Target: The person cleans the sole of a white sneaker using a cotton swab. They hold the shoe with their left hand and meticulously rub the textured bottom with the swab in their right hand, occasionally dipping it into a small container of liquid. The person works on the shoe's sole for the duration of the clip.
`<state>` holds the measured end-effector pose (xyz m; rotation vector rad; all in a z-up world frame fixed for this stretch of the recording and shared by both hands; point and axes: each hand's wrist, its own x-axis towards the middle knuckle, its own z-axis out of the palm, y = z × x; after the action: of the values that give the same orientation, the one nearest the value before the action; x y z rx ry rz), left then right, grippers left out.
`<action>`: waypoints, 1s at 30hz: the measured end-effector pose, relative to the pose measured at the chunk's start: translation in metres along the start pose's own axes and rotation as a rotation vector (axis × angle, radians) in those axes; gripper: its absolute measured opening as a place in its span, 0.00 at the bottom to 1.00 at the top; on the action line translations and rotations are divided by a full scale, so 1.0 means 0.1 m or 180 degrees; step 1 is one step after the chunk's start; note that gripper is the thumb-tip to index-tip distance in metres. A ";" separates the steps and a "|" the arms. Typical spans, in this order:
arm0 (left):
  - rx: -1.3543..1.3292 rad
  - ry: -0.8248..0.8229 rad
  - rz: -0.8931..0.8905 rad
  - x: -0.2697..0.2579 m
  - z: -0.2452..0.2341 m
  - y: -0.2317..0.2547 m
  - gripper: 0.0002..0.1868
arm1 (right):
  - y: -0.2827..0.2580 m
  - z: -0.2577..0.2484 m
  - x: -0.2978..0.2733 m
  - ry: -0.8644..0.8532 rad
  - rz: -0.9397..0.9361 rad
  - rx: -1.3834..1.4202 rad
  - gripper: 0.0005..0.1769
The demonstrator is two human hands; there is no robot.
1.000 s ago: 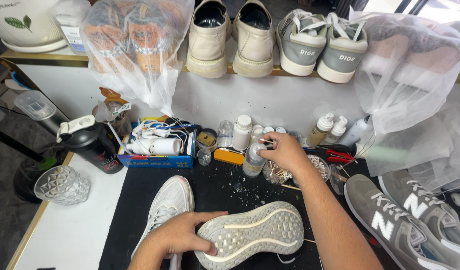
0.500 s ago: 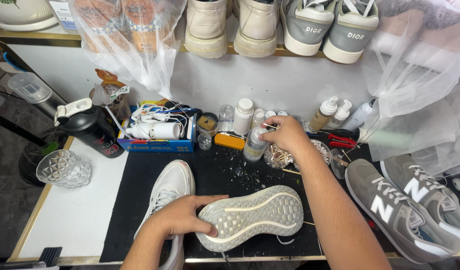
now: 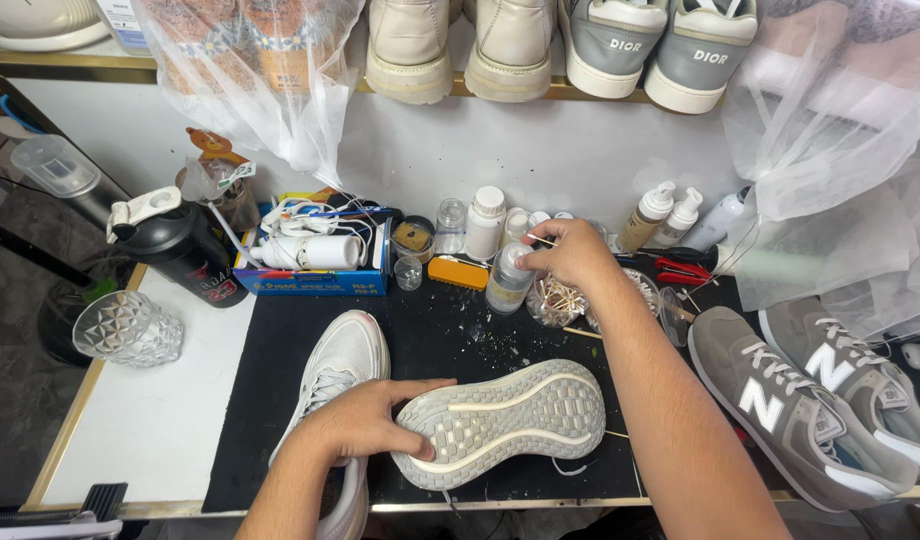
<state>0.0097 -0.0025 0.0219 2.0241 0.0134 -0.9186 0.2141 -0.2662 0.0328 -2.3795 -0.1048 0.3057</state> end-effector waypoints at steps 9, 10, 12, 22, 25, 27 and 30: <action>0.0030 -0.0018 -0.0097 0.01 0.00 0.01 0.51 | 0.01 0.03 -0.06 0.0027 0.0060 0.0022 0.24; 0.0009 -0.0023 -0.0086 0.01 0.00 0.00 0.51 | 0.00 0.04 -0.07 0.0038 0.0075 -0.0005 0.24; -0.0028 -0.0038 -0.0052 0.01 0.01 -0.01 0.51 | -0.01 0.05 -0.07 0.0043 0.0091 -0.0056 0.24; -0.0046 -0.0029 0.0066 0.01 -0.01 -0.03 0.51 | 0.34 0.05 -0.09 0.0508 -0.0898 0.0418 0.14; -0.0041 -0.0049 0.0093 0.02 -0.02 -0.03 0.51 | 0.32 0.04 -0.22 0.0538 -0.0974 0.0337 0.08; -0.0053 -0.0052 0.0095 0.02 -0.02 -0.04 0.51 | 0.22 0.00 -0.32 0.0517 -0.0873 0.0249 0.07; -0.0006 -0.0033 0.0086 0.02 -0.01 -0.04 0.51 | 0.06 -0.06 -0.43 0.0448 -0.0721 0.0121 0.07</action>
<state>0.0102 0.0001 0.0178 2.0132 -0.0187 -0.9115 0.1740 -0.2817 0.0414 -2.3163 -0.2972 0.0322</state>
